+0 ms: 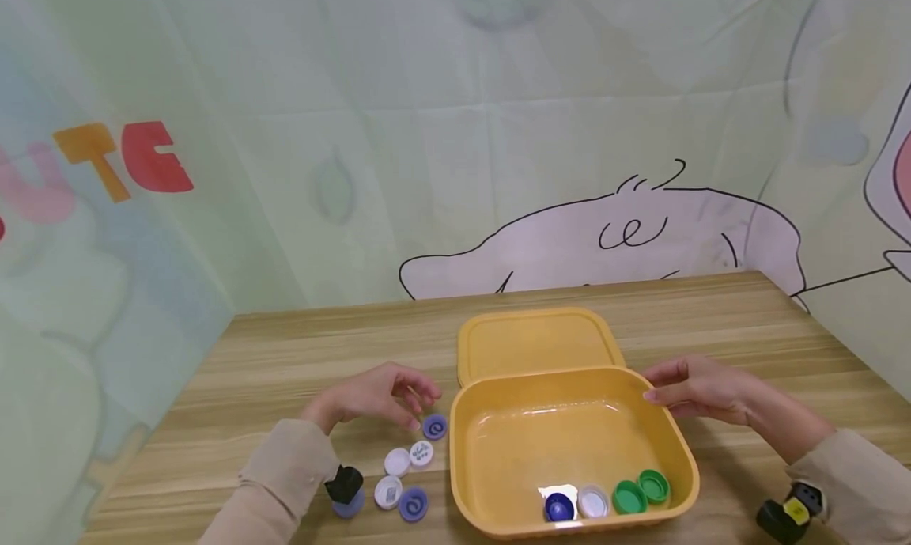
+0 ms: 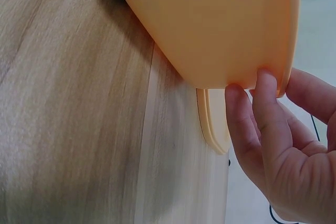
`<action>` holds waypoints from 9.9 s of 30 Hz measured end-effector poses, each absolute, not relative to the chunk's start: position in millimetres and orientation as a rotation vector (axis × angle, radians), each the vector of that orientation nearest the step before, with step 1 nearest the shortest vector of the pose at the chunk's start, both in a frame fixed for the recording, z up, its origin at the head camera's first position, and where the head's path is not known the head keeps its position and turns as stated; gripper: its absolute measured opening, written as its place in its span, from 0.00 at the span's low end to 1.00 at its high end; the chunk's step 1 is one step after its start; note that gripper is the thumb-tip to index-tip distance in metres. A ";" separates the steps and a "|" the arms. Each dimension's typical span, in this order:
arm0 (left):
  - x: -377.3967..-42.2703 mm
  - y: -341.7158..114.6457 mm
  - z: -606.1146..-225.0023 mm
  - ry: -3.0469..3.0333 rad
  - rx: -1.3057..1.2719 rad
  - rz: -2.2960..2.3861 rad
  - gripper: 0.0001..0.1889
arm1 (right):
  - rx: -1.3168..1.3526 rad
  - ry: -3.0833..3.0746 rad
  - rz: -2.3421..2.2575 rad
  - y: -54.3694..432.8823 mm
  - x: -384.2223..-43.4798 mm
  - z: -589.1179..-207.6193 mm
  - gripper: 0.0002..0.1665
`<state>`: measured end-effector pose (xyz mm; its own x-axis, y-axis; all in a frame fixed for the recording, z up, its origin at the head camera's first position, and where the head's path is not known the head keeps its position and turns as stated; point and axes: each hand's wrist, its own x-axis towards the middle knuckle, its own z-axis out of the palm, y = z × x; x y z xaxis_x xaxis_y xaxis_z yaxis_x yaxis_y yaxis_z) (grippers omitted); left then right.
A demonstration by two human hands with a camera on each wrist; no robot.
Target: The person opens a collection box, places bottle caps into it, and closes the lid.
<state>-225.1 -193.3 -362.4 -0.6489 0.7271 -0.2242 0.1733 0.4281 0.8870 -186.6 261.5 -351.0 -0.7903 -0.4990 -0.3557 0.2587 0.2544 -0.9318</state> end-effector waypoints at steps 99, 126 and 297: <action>-223.1 -174.6 -337.2 2.306 0.700 1.031 0.18 | -0.248 1.912 -1.600 261.9 -186.7 -353.1 0.29; -218.0 -161.1 -315.2 2.358 0.533 1.069 0.19 | -0.259 1.889 -1.616 263.1 -186.7 -352.6 0.29; -203.5 37.7 -367.5 2.138 1.151 0.743 0.16 | -0.294 1.866 -1.644 263.4 -187.5 -359.1 0.28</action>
<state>-203.5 37.7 -367.5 -0.4493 0.8619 -0.2351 0.5300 0.4690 0.7065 -187.5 263.4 -359.1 -0.7787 -0.5484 -0.3047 0.2332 0.1979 -0.9521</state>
